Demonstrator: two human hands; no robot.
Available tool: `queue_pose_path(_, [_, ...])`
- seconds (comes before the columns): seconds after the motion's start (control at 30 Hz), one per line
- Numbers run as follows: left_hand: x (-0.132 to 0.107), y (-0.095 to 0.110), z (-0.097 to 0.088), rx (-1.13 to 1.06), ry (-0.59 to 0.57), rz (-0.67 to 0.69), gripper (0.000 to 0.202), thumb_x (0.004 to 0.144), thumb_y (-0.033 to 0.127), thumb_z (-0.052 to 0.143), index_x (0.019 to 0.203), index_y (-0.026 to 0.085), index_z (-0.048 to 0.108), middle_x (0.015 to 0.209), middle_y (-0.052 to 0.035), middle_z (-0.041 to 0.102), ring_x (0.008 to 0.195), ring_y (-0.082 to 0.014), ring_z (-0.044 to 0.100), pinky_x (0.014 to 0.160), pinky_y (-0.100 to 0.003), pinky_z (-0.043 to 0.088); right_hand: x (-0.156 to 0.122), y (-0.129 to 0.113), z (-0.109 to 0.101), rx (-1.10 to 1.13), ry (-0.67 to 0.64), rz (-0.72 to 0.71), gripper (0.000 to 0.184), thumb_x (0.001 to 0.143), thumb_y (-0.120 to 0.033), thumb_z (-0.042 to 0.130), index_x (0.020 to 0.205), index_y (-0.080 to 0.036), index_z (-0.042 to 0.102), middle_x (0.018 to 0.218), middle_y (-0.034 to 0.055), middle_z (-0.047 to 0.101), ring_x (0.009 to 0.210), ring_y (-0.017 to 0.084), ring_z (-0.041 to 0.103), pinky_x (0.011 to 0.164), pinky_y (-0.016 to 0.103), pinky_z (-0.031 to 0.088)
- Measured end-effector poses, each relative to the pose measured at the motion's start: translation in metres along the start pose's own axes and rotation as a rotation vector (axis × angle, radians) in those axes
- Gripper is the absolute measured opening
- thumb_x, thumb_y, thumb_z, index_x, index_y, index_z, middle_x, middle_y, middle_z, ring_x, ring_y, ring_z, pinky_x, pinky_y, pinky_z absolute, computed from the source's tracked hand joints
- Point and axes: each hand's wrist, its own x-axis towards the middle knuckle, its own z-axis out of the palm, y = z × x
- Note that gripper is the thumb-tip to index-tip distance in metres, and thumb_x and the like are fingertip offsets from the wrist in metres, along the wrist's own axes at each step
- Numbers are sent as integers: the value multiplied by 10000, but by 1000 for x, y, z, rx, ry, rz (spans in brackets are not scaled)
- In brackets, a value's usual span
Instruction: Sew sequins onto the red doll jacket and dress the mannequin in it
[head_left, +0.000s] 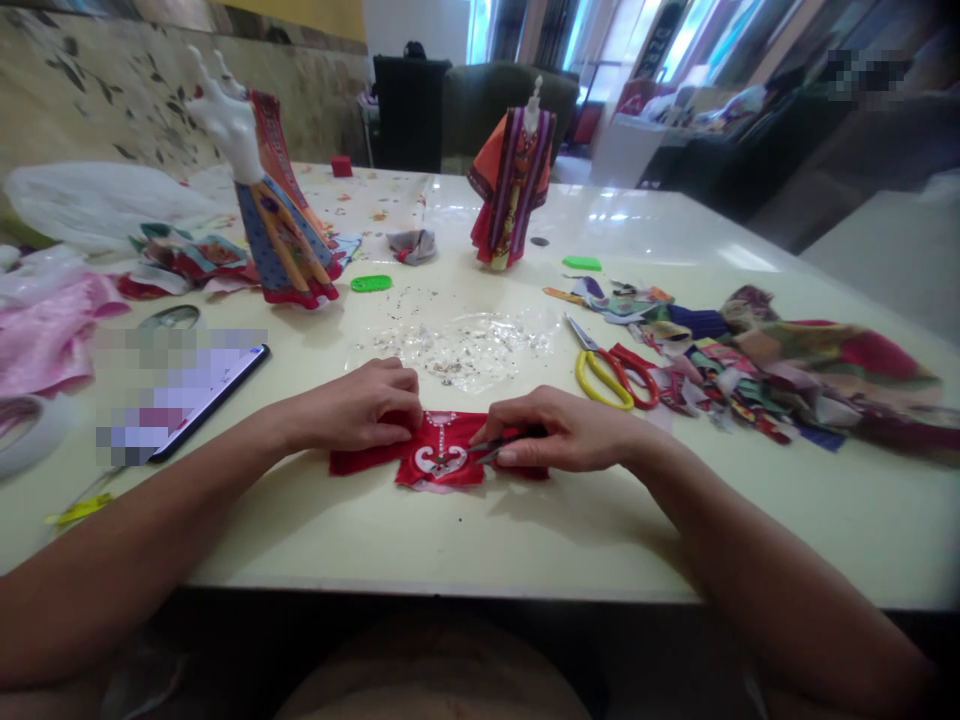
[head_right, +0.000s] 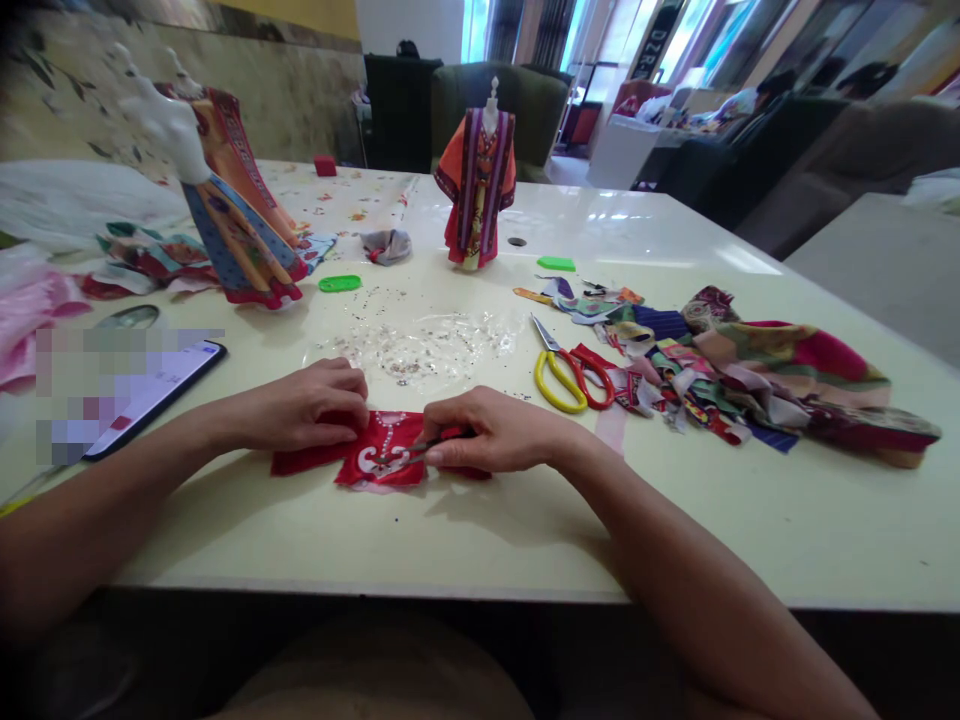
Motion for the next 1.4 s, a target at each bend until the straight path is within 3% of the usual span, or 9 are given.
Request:
queue_pose_path(0.07, [-1,-2,1,0,5,-5,123,897,237,571,921,224,691,928,-48,599,903,-197,507,828,-323,391,0,1,-1,-5,-64,6,362,917,-475,540,989,-140,657,785,24,648,654,114,527,601,231,388])
queue_pose_path(0.27, [-2,-5,2,-3,-3,-34,137,894,198,543,950,219,666,962,-42,605,925,-190,516,847,-331,389,-2,-2,-3,-11,34,-72,381,920,-470,544,1014,-122,670,831,46,659,695,119,532,633,231,392])
queue_pose_path(0.4, [-1,-6,4,-17,-20,-47,123,884,204,556,950,209,660,977,-47,606,926,-191,524,847,-332,397,0,-9,3,59,-75,-131,341,923,-417,556,1052,-120,663,856,51,671,683,107,542,620,215,392])
queue_pose_path(0.57, [-2,-7,4,-32,-21,-65,137,887,211,547,948,199,669,981,-59,607,910,-190,535,826,-324,412,-1,-10,1,82,-190,-112,321,912,-419,571,929,-112,661,769,32,632,658,104,519,594,210,380])
queue_pose_path(0.83, [-1,-8,4,-34,-14,-60,145,900,235,545,950,199,677,973,-61,610,900,-186,544,820,-317,418,-1,-4,1,157,-161,-71,346,921,-460,544,878,-125,618,695,2,569,604,94,484,558,208,380])
queue_pose_path(0.97, [0,-1,1,-28,102,-16,152,920,257,543,954,201,680,953,-65,613,890,-188,543,824,-324,416,0,2,0,188,-106,-32,360,914,-486,552,871,-134,607,733,18,603,642,107,522,582,220,404])
queue_pose_path(1.1, [0,24,-7,-82,212,38,156,929,284,539,921,213,678,896,-57,620,859,-182,551,813,-315,426,1,9,-3,181,-14,-62,372,911,-489,561,879,-124,627,795,46,641,685,113,541,597,222,409])
queue_pose_path(1.2, [2,50,-11,-174,130,49,157,939,287,526,920,228,670,883,-46,621,848,-175,567,764,-283,437,0,12,-5,190,31,-78,381,908,-497,564,868,-122,624,759,39,632,661,108,535,581,221,400])
queue_pose_path(1.4, [-2,83,3,-263,-211,101,103,923,189,542,904,213,640,892,-30,622,817,-155,578,698,-245,441,-3,13,-6,158,93,-86,376,893,-502,576,870,-130,627,763,37,638,681,119,534,601,245,383])
